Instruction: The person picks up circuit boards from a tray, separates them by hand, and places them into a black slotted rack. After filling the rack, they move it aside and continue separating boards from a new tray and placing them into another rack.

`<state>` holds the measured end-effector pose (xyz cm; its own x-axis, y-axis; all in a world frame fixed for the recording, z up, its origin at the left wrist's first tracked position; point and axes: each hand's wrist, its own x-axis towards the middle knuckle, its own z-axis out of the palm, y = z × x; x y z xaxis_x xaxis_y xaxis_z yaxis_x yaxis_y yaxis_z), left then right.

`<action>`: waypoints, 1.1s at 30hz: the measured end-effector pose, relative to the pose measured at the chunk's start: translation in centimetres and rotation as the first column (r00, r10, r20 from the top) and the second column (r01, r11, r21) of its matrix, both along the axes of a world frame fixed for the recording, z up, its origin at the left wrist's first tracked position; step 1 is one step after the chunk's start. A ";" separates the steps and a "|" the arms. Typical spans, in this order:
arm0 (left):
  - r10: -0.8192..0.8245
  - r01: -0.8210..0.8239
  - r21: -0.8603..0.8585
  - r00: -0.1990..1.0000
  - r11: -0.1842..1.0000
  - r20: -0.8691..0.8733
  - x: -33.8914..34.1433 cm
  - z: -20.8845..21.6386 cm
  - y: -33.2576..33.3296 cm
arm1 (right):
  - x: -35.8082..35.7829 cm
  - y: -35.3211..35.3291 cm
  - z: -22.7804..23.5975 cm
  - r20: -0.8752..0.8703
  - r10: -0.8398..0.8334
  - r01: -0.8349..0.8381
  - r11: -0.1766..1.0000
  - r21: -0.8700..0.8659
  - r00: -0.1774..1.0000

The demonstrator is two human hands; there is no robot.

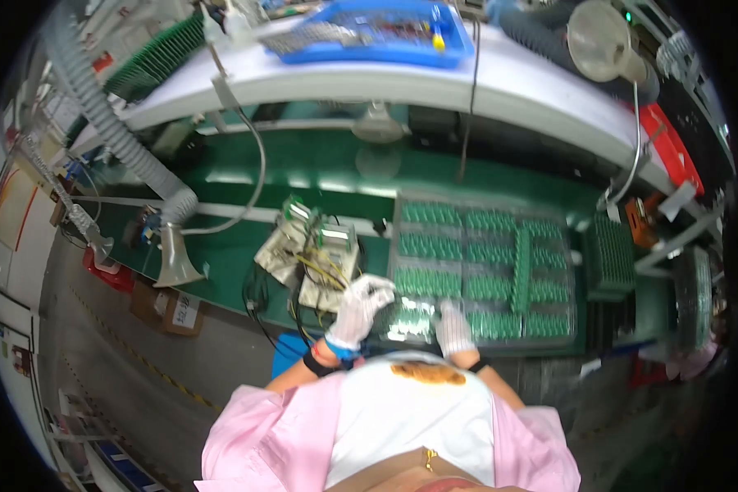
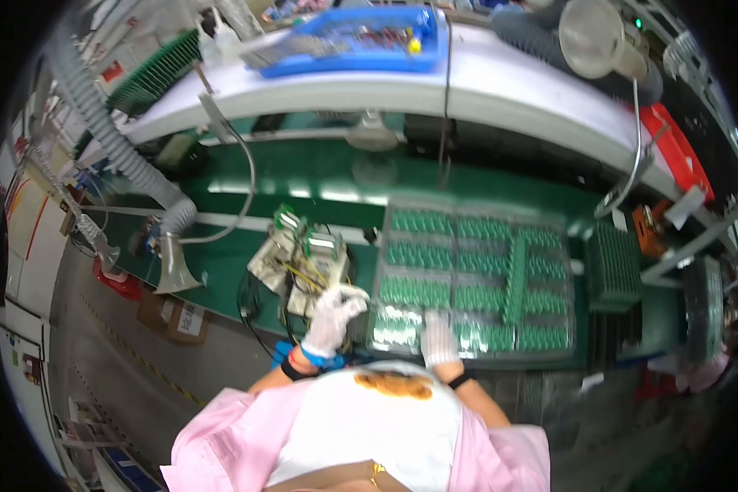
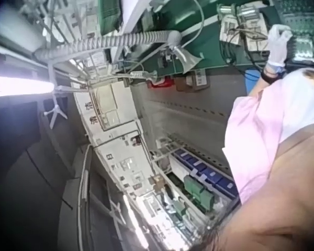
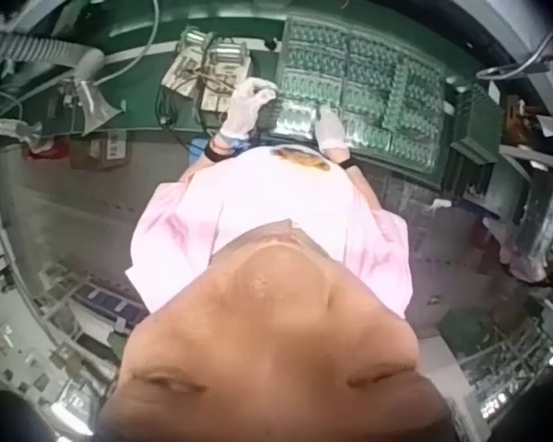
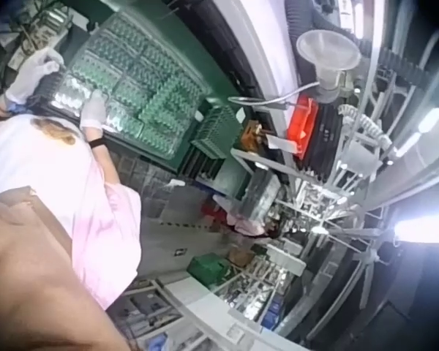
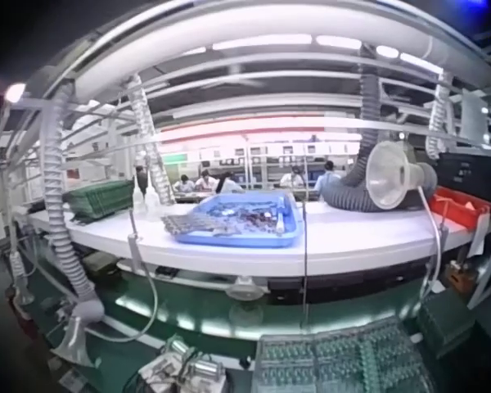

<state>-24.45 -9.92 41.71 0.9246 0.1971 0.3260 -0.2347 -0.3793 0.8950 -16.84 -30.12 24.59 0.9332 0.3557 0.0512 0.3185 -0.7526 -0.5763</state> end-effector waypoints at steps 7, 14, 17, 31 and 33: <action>-0.075 0.045 -0.234 0.990 0.971 -0.122 0.5 0.7 0.1 | 1.9 -0.5 8.0 0.376 0.098 -0.264 0.868 0.420 0.921; -0.142 0.132 0.183 0.989 0.974 0.043 3.4 -0.3 -2.7 | 1.4 0.6 15.4 0.334 0.298 -0.437 0.740 0.511 0.894; -0.128 0.115 0.132 0.987 0.985 0.100 3.0 0.1 -3.5 | 1.0 0.0 15.6 0.271 0.213 -0.325 0.807 0.493 0.939; -0.458 0.412 0.535 0.887 0.737 -0.053 2.6 -2.7 -0.6 | 0.8 -1.1 14.1 0.598 0.417 -0.650 0.722 0.240 0.684; -0.600 0.593 0.349 0.794 0.726 -0.099 2.5 -2.2 -0.6 | 0.9 -1.8 12.7 0.257 0.318 -0.409 0.713 0.569 0.912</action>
<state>-21.91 -10.48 39.52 0.8058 -0.5212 0.2811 -0.5340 -0.4346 0.7252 -15.95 -31.92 37.31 0.7058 0.5187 0.4825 0.6000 -0.0757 -0.7964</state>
